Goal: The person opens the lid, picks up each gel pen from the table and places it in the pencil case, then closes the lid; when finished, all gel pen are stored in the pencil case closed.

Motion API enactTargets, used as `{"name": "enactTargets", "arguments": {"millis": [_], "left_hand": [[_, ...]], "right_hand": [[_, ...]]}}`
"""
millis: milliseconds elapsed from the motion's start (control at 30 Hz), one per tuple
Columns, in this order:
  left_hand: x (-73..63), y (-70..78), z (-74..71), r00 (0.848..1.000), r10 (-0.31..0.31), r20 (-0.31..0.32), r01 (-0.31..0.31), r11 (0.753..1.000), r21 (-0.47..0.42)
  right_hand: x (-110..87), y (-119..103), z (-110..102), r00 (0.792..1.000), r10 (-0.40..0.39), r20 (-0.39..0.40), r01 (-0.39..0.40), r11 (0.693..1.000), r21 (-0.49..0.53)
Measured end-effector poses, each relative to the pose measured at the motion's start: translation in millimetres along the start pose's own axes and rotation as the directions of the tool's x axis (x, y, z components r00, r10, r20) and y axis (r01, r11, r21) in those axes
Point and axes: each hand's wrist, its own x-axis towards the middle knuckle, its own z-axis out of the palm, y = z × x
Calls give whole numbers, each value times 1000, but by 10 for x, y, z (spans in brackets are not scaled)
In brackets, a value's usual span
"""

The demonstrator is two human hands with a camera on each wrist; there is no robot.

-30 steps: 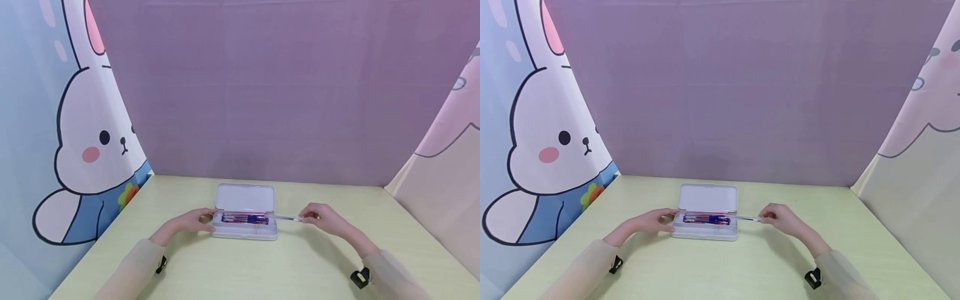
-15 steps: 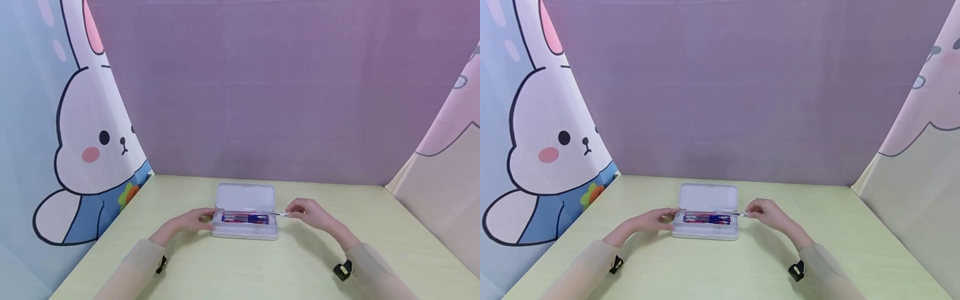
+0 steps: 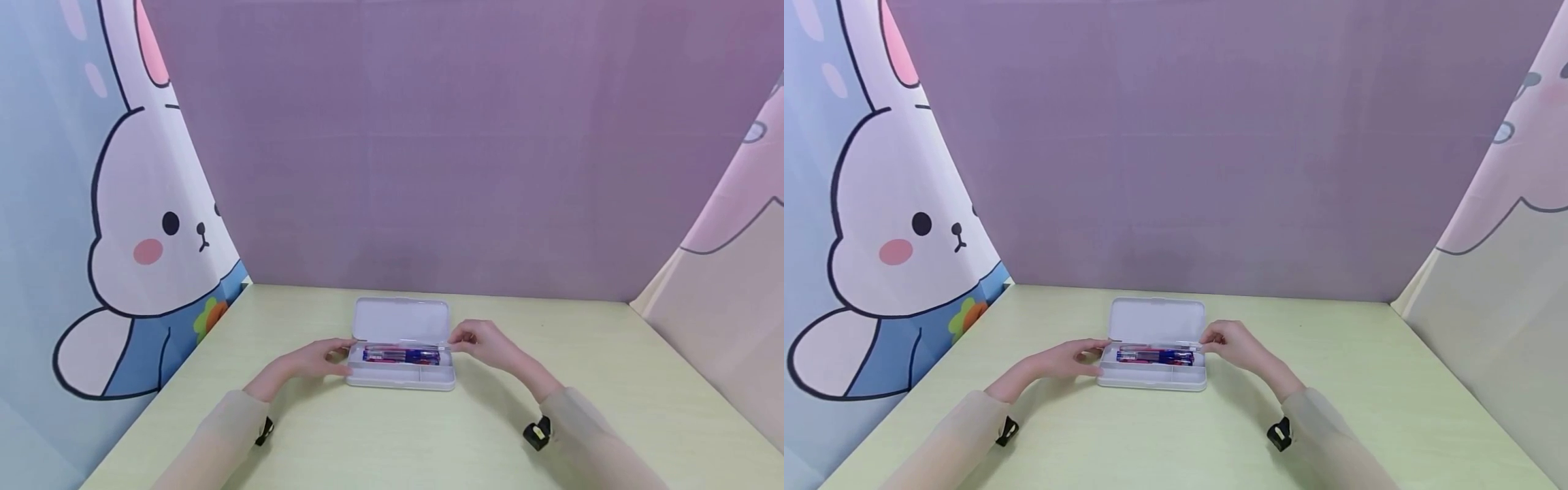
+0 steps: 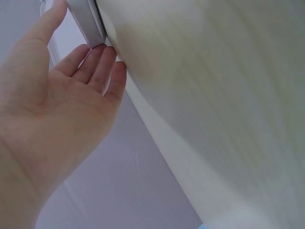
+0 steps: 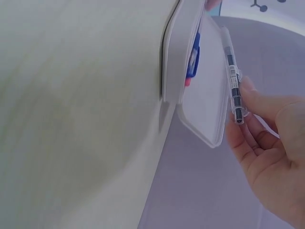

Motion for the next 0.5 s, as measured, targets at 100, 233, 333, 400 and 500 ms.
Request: {"name": "enactTargets", "arguments": {"millis": [100,233,333,400,500], "left_hand": [[6,-7,2,1000,-9,-1,9,1000,-7],[16,-10,4,1000,-26,-3,26,1000,-14],[16,-4,6,1000,-31,-5,31,1000,-7],[12,1,10,999,-34,-5,34,999,-6],[5,8,17,999,-41,-7,41,999,2]], "right_hand": [[45,-14,55,1000,1,9,-1,1000,7],[106,-33,125,1000,6,22,-7,1000,18],[152,-59,171,999,15,39,-16,999,31],[184,-74,204,998,21,51,-23,999,33],[225,-98,256,997,29,68,-33,998,45]]}}
